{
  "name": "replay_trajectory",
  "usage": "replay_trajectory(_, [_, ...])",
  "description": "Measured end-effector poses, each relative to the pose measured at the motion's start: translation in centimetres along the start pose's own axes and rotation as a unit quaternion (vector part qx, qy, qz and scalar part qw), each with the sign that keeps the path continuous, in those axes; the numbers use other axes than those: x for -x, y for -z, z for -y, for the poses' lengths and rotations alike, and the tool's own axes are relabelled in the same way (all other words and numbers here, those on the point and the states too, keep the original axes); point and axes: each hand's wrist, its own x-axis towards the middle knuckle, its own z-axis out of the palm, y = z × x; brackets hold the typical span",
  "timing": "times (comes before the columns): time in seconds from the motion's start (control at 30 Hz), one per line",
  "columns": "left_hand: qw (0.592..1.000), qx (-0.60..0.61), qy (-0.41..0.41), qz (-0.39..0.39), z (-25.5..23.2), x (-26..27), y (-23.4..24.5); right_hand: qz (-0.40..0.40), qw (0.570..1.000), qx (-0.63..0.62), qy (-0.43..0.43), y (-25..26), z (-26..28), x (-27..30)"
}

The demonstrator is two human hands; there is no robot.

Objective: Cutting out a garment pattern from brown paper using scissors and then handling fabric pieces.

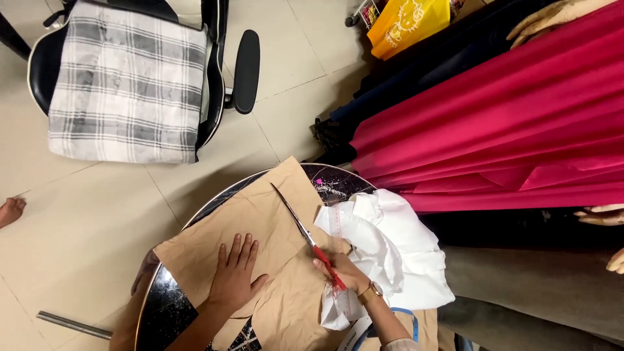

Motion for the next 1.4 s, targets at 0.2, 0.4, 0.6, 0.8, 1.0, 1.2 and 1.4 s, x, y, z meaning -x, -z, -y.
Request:
replay_trajectory(0.2, [1.000,-0.019,-0.003,0.019,-0.1,0.2,0.0,0.025,0.998,-0.028,-0.051,0.4,2.3,0.0])
replay_trajectory(0.4, [1.000,0.012,0.000,-0.023,-0.1,0.1,-0.3,0.021,0.989,0.143,0.037,0.8,2.0,-1.2])
replay_trajectory(0.6, [1.000,0.007,-0.004,-0.021,0.0,0.0,0.1,-0.029,0.996,0.076,-0.022,0.6,0.5,-2.2])
replay_trajectory(0.8, [1.000,-0.003,-0.002,0.001,0.0,0.1,0.0,-0.011,0.997,0.055,0.058,1.3,2.7,-1.8])
replay_trajectory(1.0, [1.000,-0.004,-0.001,-0.005,-0.1,0.0,0.0,-0.002,0.988,0.144,0.057,1.6,1.2,-2.6])
replay_trajectory(1.2, [1.000,-0.003,0.001,-0.005,0.0,-0.1,0.4,-0.017,0.988,0.107,0.106,1.2,-0.6,-3.2])
replay_trajectory(1.4, [1.000,-0.008,-0.002,-0.001,0.0,-0.1,0.2,-0.014,0.988,0.135,0.074,1.5,1.1,-3.1])
